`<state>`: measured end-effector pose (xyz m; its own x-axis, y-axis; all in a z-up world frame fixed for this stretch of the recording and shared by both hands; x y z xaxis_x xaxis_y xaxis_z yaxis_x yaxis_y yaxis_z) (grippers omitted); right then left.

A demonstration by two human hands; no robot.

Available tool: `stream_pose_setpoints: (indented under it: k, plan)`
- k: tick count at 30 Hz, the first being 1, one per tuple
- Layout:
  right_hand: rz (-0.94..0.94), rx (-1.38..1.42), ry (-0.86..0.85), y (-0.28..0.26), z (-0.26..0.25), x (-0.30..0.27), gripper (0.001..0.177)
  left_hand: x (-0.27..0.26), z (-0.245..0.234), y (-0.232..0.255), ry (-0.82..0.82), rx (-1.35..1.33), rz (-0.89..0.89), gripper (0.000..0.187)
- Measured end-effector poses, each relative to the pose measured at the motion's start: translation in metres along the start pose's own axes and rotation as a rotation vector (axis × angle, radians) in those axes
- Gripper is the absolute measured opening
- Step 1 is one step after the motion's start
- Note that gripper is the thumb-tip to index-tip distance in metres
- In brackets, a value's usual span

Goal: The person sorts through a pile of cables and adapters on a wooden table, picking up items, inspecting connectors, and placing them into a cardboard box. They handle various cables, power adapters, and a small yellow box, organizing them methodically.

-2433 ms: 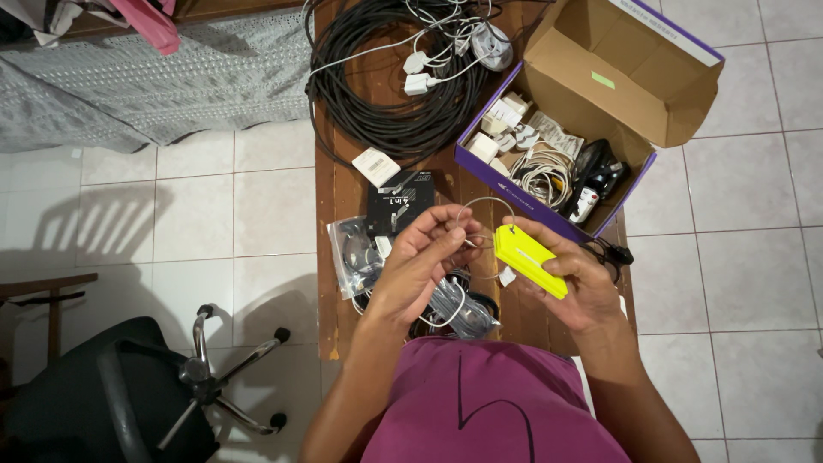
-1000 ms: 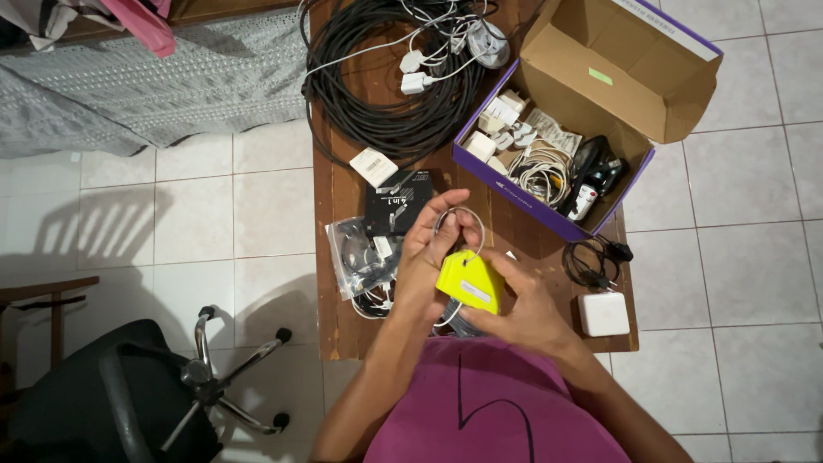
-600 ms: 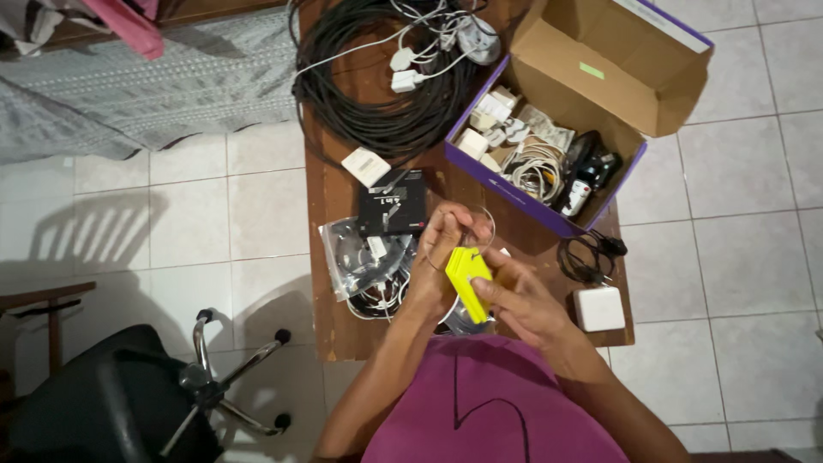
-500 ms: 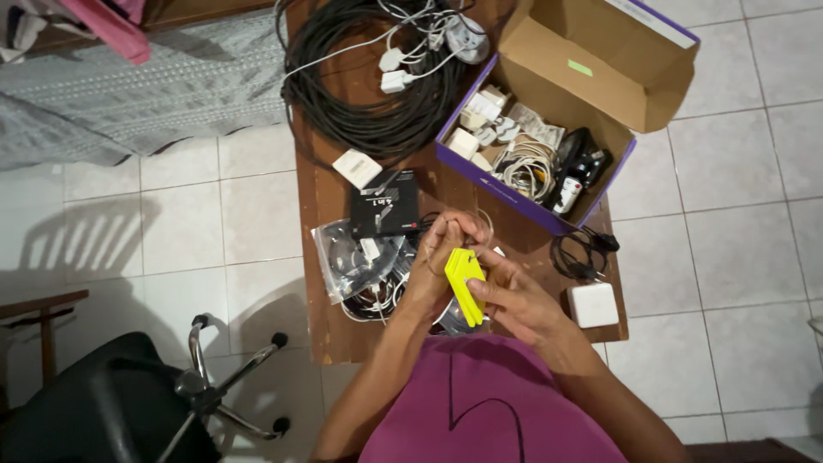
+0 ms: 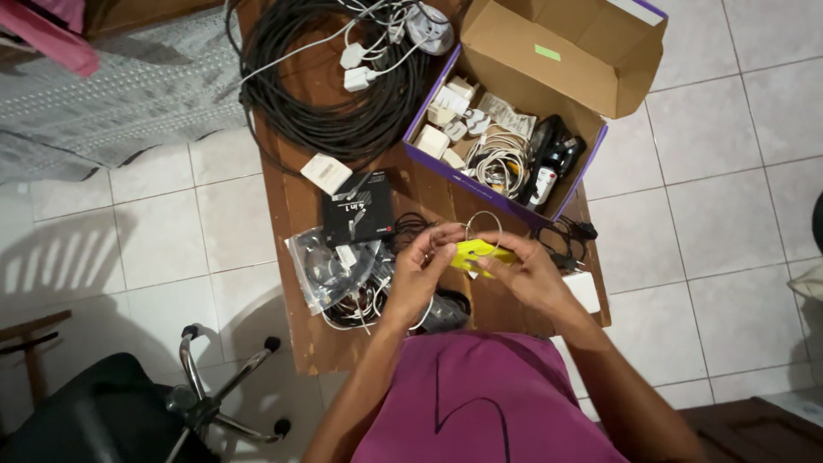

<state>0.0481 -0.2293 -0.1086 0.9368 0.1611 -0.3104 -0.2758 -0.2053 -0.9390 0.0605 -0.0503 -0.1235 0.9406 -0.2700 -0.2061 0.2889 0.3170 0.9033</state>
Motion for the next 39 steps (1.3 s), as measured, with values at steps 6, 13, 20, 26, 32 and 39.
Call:
stream_pose_setpoints:
  k: [6,13,20,26,32,39]
  plan:
    - [-0.246,-0.282,-0.147,-0.023,-0.051,0.038,0.032,0.005,0.017,-0.004,-0.045,0.380,-0.124,0.044]
    - [-0.150,-0.832,-0.308,-0.025,-0.143,0.125,0.041,0.012,0.006,-0.005,0.057,0.417,-0.157,0.035]
    - [0.112,-1.297,-0.521,0.009,-0.134,0.149,0.041,0.002,-0.015,-0.015,0.122,0.314,-0.139,0.031]
    - [0.273,-1.195,-0.576,0.032,-0.136,0.146,0.058,-0.008,-0.017,-0.029,0.106,0.329,-0.206,0.032]
    - [0.176,-1.083,-0.527,0.049,-0.135,0.152,0.040,-0.012,-0.013,-0.031,0.063,0.304,-0.209,0.031]
    - [0.111,-1.124,-0.451,0.061,-0.130,0.160,0.028,-0.013,-0.036,-0.024,0.123,0.349,-0.197,0.032]
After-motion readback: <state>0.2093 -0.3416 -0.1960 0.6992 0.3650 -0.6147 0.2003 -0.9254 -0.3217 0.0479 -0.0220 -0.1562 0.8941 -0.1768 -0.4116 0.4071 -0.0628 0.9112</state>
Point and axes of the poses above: each hand's wrist, its own x-axis towards the middle knuckle, its own z-axis out of the palm, y = z × x, the point moved 6 cm from there along x, towards the middle knuckle
